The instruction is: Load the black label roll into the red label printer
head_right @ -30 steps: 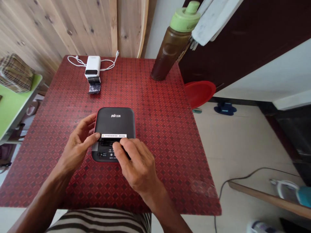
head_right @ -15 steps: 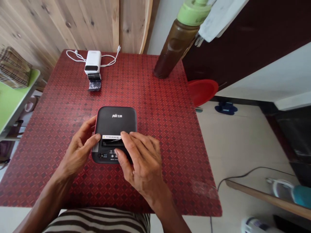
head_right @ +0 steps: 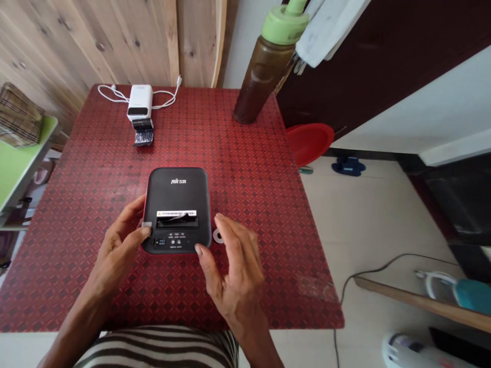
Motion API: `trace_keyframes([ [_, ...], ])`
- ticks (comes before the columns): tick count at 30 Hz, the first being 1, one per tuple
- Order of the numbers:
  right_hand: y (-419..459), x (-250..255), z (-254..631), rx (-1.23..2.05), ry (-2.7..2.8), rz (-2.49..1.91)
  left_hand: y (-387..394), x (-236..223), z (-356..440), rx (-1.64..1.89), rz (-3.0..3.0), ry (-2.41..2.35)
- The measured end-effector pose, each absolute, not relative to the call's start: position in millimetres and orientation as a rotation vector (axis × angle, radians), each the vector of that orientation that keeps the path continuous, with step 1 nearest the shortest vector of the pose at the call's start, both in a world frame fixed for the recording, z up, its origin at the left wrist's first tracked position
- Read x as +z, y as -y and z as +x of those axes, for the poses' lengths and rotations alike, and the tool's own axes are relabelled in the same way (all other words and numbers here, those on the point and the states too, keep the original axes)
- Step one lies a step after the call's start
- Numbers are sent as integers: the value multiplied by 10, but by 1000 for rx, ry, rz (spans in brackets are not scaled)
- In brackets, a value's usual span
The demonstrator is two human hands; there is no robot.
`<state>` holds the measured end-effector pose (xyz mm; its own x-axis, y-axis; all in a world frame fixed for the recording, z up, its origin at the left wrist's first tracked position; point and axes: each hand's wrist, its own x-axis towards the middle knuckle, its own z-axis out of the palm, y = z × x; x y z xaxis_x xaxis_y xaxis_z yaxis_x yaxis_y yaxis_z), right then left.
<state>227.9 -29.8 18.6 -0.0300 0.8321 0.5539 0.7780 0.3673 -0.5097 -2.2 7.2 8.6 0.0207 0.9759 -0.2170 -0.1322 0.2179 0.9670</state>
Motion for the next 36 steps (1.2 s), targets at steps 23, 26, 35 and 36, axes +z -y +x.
trace_keyframes([
  [23,432,-38,2154,141,1636,-1478,-61,26,80,1206,878,-1244],
  [26,436,-58,2142,143,1629,-1474,-69,27,96,1216,879,-1235],
  [35,261,267,2324,84,1808,-1422,-39,-22,60,1200,945,-1208],
  [36,178,339,2341,62,1854,-1388,-41,-25,54,1203,964,-1207],
])
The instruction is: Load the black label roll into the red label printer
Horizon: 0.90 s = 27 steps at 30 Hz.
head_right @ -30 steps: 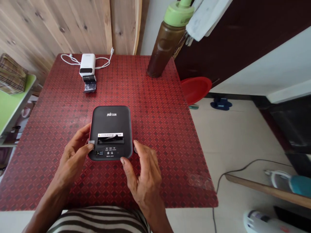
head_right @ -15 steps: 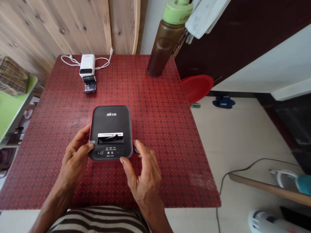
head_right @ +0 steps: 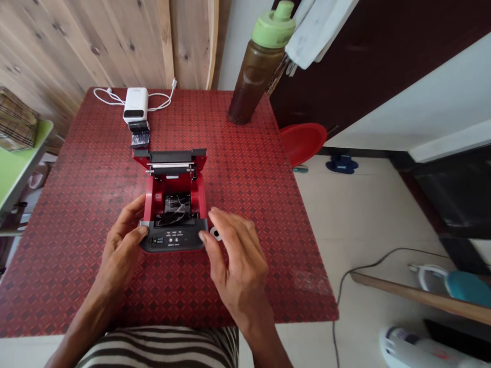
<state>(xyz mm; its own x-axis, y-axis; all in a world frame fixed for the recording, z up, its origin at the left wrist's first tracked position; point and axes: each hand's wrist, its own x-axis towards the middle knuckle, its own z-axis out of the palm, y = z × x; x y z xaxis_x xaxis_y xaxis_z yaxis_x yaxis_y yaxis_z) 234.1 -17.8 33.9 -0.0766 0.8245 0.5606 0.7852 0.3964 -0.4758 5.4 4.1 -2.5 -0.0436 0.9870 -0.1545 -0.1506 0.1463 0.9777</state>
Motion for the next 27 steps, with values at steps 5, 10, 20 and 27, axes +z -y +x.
trace_keyframes([
  [5,-393,564,2230,156,2252,-1273,-56,-33,30,1208,1001,-1149],
  [10,-845,649,1909,386,2722,-1484,-55,-54,22,1210,994,-1086],
  [20,-1024,793,1700,452,2957,-1633,-49,-17,28,1174,936,-1099],
  [27,-886,625,1855,194,2644,-1446,-46,14,32,1152,932,-1137],
])
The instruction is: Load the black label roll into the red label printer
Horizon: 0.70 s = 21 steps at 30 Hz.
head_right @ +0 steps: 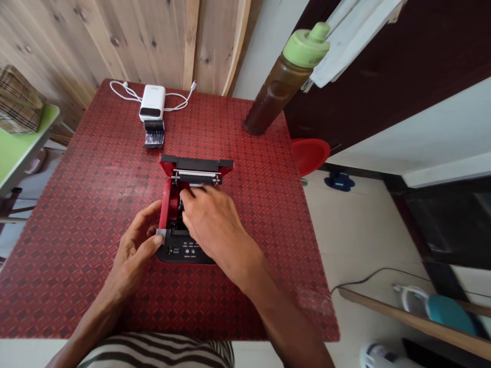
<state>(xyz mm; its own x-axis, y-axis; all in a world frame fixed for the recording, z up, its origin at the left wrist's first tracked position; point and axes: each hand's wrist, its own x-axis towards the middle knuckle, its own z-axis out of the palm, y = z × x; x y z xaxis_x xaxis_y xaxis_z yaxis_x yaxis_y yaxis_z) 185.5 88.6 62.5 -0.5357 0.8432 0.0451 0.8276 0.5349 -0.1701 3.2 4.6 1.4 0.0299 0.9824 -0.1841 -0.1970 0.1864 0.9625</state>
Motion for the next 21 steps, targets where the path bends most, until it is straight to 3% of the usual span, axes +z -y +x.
trace_keyframes([
  [5,-597,678,1946,-27,2405,-1312,-48,17,44,1170,933,-1137],
  [11,-362,748,2416,61,1942,-1461,-42,-45,31,1175,935,-1118],
  [16,-697,226,2854,181,1272,-1645,-34,-115,4,1178,1006,-1156],
  [21,-1010,-224,2774,211,1188,-1703,-41,-150,-2,1194,1020,-1176],
])
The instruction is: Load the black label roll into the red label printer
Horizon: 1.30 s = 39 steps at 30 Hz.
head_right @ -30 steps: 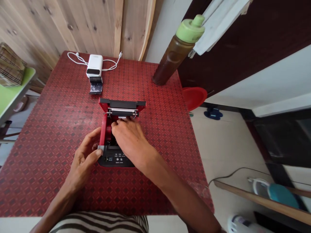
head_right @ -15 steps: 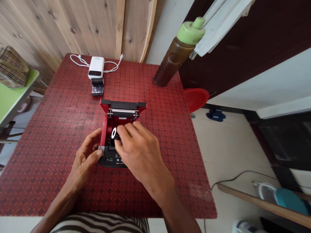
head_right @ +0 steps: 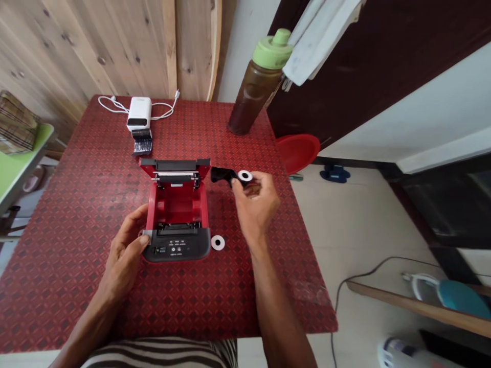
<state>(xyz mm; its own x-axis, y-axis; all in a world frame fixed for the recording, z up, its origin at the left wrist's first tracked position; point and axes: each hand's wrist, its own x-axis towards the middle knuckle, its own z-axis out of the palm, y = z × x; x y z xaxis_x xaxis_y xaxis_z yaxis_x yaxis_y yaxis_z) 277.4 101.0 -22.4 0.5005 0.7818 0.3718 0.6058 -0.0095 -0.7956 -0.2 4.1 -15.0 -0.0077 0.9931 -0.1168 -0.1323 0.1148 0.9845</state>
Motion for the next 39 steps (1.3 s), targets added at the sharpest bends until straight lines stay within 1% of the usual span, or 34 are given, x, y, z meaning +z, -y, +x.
trace_keyframes([
  [6,-835,-318,2542,539,1495,-1616,-42,-170,1,1214,1030,-1169],
  [12,-727,-276,2599,694,1627,-1556,-41,-192,-3,1223,1026,-1163],
  [21,-567,-272,2765,738,1614,-1556,-56,-179,-4,1224,1068,-1203],
  [25,-200,-206,2966,689,1563,-1634,-51,-198,-18,1221,1086,-1200],
  [27,40,-168,3009,723,1613,-1676,-49,-208,-22,1217,1083,-1197],
  [30,309,-168,2899,796,1605,-1722,-49,-226,-21,1232,1073,-1187],
  [35,334,-338,2507,678,1436,-1652,-52,-240,-21,1238,1075,-1181],
  [39,329,-345,2557,684,1389,-1660,-47,-225,-25,1219,1078,-1210],
])
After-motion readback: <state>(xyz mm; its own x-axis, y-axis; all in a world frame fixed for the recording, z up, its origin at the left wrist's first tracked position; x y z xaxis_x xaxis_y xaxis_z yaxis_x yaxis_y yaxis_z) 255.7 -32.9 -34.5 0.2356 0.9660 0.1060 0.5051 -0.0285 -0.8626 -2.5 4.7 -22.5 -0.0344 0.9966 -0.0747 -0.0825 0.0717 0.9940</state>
